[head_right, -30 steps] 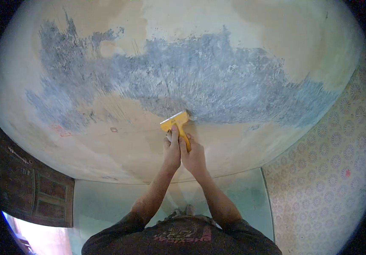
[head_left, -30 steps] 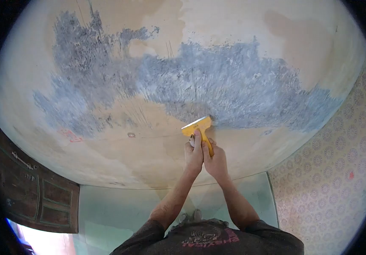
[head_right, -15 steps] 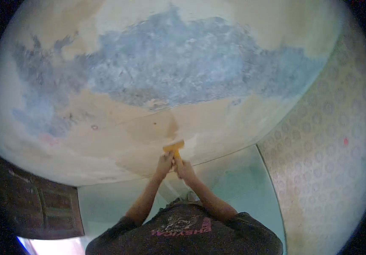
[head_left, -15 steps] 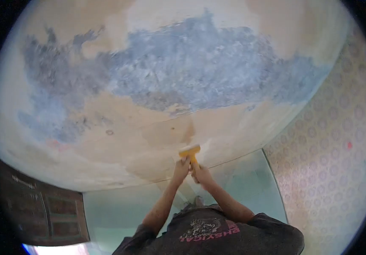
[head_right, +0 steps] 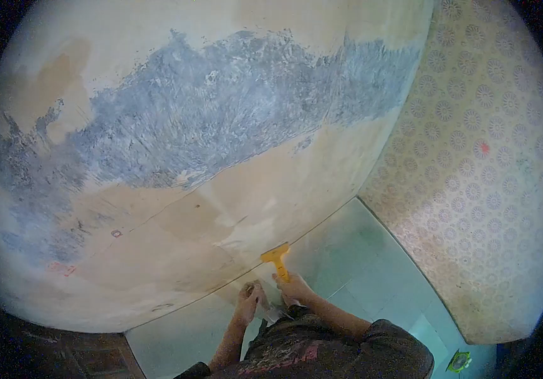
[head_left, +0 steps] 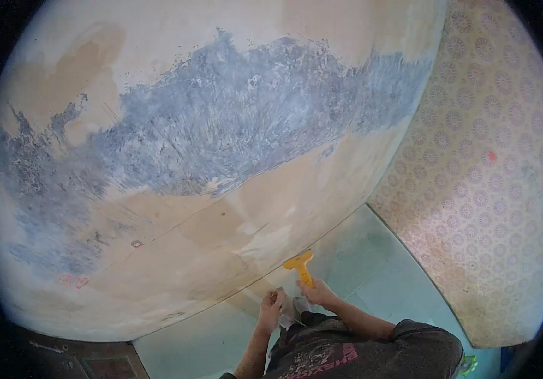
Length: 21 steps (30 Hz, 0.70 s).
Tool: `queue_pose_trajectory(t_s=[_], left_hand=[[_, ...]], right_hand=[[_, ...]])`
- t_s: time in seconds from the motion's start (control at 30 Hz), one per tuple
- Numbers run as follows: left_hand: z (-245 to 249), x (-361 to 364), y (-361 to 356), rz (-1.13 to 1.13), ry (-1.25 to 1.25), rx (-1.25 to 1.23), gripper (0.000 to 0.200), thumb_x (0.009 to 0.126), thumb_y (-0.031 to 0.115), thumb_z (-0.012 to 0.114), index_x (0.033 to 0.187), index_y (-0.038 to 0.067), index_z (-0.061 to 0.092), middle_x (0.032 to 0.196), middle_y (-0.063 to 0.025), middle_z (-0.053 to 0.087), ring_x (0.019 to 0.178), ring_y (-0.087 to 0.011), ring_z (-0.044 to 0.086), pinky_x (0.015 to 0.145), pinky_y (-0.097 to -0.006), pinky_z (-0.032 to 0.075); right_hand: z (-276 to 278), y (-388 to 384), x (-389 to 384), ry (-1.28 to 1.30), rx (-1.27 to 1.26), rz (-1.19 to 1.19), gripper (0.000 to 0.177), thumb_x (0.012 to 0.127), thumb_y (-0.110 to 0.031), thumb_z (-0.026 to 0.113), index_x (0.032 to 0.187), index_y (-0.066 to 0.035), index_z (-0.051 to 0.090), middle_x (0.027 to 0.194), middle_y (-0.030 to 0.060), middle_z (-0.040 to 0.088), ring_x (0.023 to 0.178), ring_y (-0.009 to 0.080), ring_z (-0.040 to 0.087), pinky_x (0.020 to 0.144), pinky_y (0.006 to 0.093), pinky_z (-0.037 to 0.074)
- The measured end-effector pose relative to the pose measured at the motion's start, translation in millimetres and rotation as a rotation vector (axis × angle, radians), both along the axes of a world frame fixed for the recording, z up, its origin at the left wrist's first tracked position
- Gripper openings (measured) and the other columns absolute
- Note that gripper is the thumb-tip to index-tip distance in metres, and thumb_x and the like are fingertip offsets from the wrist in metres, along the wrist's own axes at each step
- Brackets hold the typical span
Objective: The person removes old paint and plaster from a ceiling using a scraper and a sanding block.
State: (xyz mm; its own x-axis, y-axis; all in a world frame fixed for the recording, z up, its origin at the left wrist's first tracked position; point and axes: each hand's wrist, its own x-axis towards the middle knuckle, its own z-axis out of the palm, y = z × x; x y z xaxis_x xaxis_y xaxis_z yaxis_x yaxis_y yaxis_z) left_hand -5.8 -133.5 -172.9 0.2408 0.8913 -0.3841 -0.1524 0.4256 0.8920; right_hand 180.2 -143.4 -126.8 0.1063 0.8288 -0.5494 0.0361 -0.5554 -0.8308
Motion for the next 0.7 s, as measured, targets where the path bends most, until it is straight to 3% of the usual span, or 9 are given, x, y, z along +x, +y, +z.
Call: queue_pose_trajectory(t_s=[0.13,0.23,0.3,0.43,0.53,0.6,0.7], left_hand=[[12.0,8.9,2.1,-0.171,-0.048,0.013,0.024,0.098,0.025,0.064,0.105,0.002,0.065,0.083,0.0017,0.064,0.077,-0.0079,0.057,0.072,-0.0235,0.045],[8.0,9.4,-0.6,-0.171,-0.041,0.044,0.024,0.098,0.024,0.065,0.106,0.001,0.067,0.089,-0.0006,0.067,0.079,-0.0083,0.059,0.074,-0.0242,0.046],[0.6,7.0,-4.1,-0.039,-0.222,-0.128,0.027,0.097,0.024,0.066,0.107,0.000,0.067,0.093,-0.0029,0.069,0.083,-0.0096,0.062,0.076,-0.0247,0.048],[-1.5,1.1,-4.4,-0.066,-0.225,-0.096,0.030,0.096,0.026,0.068,0.109,-0.001,0.068,0.093,-0.0045,0.070,0.085,-0.0105,0.063,0.077,-0.0256,0.049],[13.4,2.6,-3.2,-0.110,-0.168,-0.116,0.031,0.095,0.026,0.069,0.111,-0.002,0.069,0.092,-0.0052,0.070,0.086,-0.0117,0.064,0.078,-0.0264,0.050],[30.8,6.2,-4.1,-0.085,0.074,0.113,0.027,0.094,0.023,0.070,0.104,-0.002,0.070,0.088,-0.0050,0.070,0.082,-0.0124,0.065,0.076,-0.0266,0.051],[39.6,20.2,-5.1,-0.047,0.209,0.212,0.021,0.093,0.018,0.069,0.096,-0.003,0.069,0.084,-0.0050,0.070,0.076,-0.0127,0.065,0.073,-0.0264,0.051]], right_hand=[[-4.2,-10.2,-6.7,-0.056,0.114,0.162,0.030,0.095,-0.032,0.068,0.083,-0.004,0.064,0.073,0.0024,0.060,0.059,0.0106,0.056,0.053,0.0290,0.046],[-2.1,-16.3,-4.6,-0.126,0.188,0.097,0.025,0.092,-0.025,0.071,0.087,-0.001,0.064,0.073,0.0015,0.062,0.066,0.0114,0.058,0.061,0.0299,0.049],[12.5,-22.4,0.7,-0.032,0.194,0.112,0.026,0.088,-0.023,0.074,0.086,0.000,0.064,0.073,0.0007,0.062,0.070,0.0110,0.057,0.065,0.0301,0.048],[18.2,-34.6,1.3,-0.119,0.176,0.196,0.028,0.085,-0.023,0.077,0.084,0.000,0.063,0.075,0.0013,0.063,0.071,0.0105,0.057,0.067,0.0296,0.048],[31.2,-36.7,-3.4,-0.090,0.229,0.172,0.030,0.082,-0.024,0.080,0.083,-0.001,0.060,0.074,0.0014,0.063,0.071,0.0099,0.056,0.066,0.0299,0.048],[45.2,-35.5,-3.9,-0.035,0.238,0.211,0.030,0.081,-0.022,0.080,0.086,-0.001,0.059,0.074,0.0026,0.063,0.070,0.0107,0.057,0.066,0.0295,0.048],[30.3,-28.8,0.5,0.027,0.313,0.207,0.031,0.079,-0.021,0.081,0.090,-0.002,0.059,0.074,0.0041,0.063,0.070,0.0124,0.059,0.067,0.0297,0.049]])
